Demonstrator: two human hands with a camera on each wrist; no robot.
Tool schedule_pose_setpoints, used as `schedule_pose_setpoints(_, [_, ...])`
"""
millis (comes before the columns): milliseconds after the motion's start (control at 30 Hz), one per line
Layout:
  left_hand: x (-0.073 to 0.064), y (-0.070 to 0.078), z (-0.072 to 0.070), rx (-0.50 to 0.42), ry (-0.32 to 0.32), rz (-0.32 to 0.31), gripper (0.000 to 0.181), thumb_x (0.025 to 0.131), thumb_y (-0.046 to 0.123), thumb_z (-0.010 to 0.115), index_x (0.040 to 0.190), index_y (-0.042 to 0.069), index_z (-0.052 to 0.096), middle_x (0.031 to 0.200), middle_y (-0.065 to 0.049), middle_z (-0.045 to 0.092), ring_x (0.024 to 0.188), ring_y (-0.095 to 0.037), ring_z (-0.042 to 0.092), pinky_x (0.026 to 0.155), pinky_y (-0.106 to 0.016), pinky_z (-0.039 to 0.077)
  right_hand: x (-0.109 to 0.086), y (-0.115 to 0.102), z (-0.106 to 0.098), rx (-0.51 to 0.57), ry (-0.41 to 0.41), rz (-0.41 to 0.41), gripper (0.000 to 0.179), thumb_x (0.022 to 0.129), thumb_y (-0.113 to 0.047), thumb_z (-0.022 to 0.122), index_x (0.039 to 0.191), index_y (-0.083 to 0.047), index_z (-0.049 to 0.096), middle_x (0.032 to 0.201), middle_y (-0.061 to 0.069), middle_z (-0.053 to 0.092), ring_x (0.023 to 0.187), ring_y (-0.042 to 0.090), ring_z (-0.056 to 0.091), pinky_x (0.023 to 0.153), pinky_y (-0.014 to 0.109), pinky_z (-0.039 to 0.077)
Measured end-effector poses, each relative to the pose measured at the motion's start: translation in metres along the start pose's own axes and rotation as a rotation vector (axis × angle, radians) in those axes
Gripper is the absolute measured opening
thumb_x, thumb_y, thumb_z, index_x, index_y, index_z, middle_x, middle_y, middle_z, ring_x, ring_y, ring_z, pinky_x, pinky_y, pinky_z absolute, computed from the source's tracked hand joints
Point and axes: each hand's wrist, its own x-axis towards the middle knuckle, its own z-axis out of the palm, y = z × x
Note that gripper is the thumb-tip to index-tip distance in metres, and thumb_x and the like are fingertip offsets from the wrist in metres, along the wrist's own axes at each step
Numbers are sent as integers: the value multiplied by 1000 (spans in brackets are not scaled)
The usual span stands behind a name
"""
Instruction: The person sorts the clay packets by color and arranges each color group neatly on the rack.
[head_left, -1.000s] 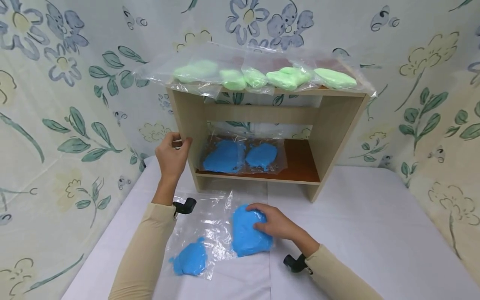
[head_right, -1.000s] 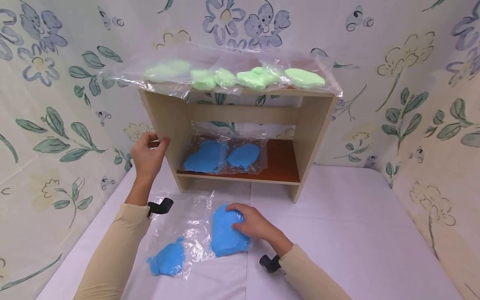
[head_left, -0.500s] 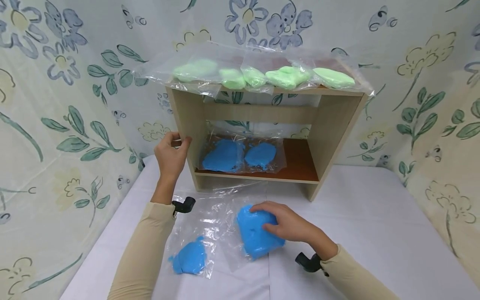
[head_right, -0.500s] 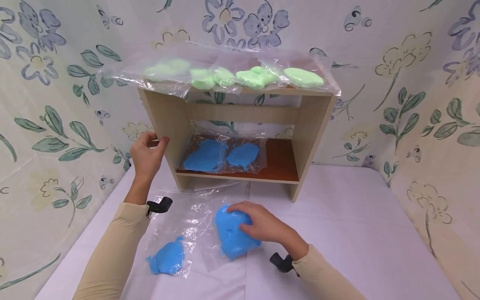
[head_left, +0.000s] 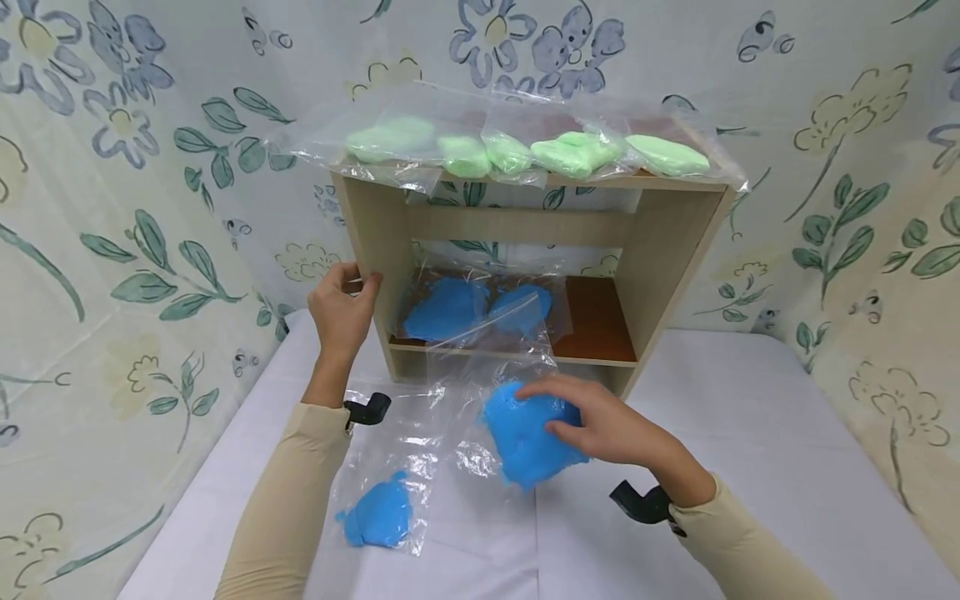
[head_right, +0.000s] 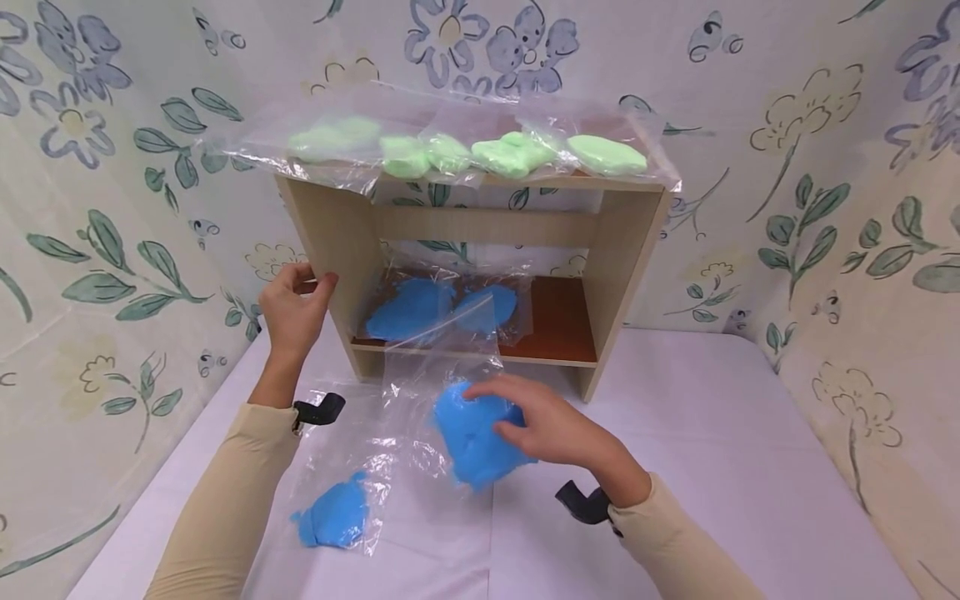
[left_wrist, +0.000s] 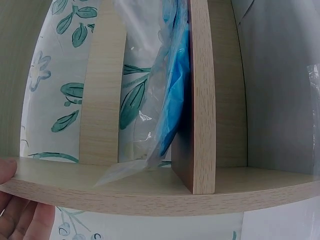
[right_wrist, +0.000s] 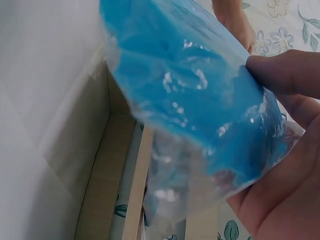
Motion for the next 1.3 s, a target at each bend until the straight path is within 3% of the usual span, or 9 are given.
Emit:
schedule_pose_setpoints(367, [0, -1, 1, 16, -9, -23, 29, 93, 26, 68, 109, 2, 66, 107, -14, 74, 91, -26, 74, 81, -42, 62, 5, 10, -16, 11, 69, 42, 48, 90, -7, 68, 135, -19, 56, 141, 18, 54, 121, 47, 57, 81, 55, 60])
schedule_pose_setpoints(767, [0, -2, 1, 20, -7, -21, 28, 93, 24, 68, 109, 1, 66, 107, -14, 74, 91, -27, 73, 81, -43, 62, 27, 29, -52, 6, 176, 98, 48, 94, -6, 62, 140, -15, 53, 145, 22, 49, 122, 51, 53, 87, 62, 56])
schedule_pose_setpoints(1133, [2, 1, 0, 10, -5, 1, 27, 93, 22, 68, 109, 0, 66, 107, -15, 74, 91, -29, 74, 82, -43, 62, 64, 52, -90, 88, 315, 329, 50, 95, -11, 54, 144, -20, 49, 159, 17, 35, 138, 47, 36, 107, 72, 38])
schedule_pose_setpoints(1300, [1, 1, 0, 18, -18, -4, 27, 93, 23, 67, 109, 1, 65, 107, -15, 74, 92, -28, 74, 82, -42, 62, 72, 67, -91, 89, 278, 425, 53, 95, -6, 48, 147, -14, 45, 161, 20, 30, 143, 45, 32, 115, 68, 29])
